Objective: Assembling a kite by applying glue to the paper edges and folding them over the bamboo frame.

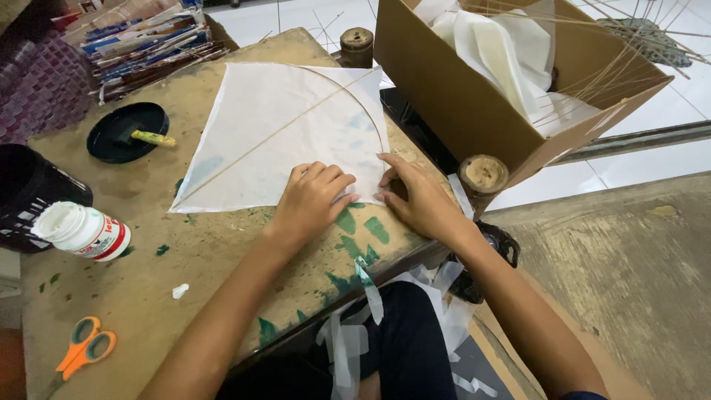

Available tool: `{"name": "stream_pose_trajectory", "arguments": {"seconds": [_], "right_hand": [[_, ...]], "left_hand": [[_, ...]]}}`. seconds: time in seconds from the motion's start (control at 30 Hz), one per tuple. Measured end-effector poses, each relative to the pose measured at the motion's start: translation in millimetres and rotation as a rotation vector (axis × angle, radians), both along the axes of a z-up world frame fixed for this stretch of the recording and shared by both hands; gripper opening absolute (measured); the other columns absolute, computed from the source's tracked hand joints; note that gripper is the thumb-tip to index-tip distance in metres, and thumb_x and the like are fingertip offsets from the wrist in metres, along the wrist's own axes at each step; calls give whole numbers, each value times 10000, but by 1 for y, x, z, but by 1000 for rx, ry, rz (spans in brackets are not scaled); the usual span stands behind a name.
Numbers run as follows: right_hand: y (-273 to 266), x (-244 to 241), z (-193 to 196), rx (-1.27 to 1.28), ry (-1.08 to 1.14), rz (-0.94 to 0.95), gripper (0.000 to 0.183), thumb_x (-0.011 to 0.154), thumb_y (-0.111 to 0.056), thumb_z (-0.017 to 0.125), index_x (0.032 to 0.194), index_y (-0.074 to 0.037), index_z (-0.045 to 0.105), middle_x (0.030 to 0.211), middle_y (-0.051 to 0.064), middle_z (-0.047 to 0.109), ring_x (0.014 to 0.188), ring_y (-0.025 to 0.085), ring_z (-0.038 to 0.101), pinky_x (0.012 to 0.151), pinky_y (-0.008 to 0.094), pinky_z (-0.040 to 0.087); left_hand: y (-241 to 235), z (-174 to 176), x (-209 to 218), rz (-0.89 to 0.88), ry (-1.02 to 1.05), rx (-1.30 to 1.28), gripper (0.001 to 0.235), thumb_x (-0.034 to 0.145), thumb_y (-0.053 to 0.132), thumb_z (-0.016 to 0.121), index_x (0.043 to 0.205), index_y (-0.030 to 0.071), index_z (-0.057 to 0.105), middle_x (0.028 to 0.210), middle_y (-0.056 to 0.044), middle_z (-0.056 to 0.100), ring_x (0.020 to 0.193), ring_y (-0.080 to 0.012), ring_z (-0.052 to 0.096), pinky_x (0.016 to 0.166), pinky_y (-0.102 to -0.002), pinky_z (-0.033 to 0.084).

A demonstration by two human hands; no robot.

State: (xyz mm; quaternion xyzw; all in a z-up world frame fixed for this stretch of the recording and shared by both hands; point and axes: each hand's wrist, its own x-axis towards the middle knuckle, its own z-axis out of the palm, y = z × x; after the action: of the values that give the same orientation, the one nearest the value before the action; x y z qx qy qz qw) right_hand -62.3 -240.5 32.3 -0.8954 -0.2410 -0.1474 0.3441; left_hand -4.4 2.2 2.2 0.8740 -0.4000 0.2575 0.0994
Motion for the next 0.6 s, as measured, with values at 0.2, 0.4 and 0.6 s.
{"name": "stream_pose_trajectory", "arguments": {"seconds": [0.2, 0.4, 0.6], "right_hand": [[5, 0, 5, -39, 19, -50, 650, 876, -130, 727, 1477, -125, 481, 965, 43, 729, 1041, 318, 674, 953, 492, 512], [19, 6, 10, -104, -62, -56, 551, 920, -88, 654, 1447, -60, 494, 949, 103, 729, 1014, 370, 669, 922, 528, 524], [38, 11, 17, 6, 11, 89, 514, 948, -142, 647, 1439, -96, 503, 1003, 57, 731, 1032, 323, 671, 919, 473, 551]], "left_hand": [[7, -13, 11, -2, -82, 34, 253, 999, 368, 585, 1224, 256, 621, 976, 72, 593, 978, -140, 607, 1030, -422, 411], [41, 14, 11, 18, -124, -70, 193, 1051, 362, 569, 1179, 255, 665, 979, 76, 633, 979, -128, 656, 977, -383, 449], [80, 35, -16, -3, 78, -65, 277, 978, 361, 650, 1198, 193, 668, 1048, -3, 677, 1069, -214, 659, 928, -411, 494]]}}
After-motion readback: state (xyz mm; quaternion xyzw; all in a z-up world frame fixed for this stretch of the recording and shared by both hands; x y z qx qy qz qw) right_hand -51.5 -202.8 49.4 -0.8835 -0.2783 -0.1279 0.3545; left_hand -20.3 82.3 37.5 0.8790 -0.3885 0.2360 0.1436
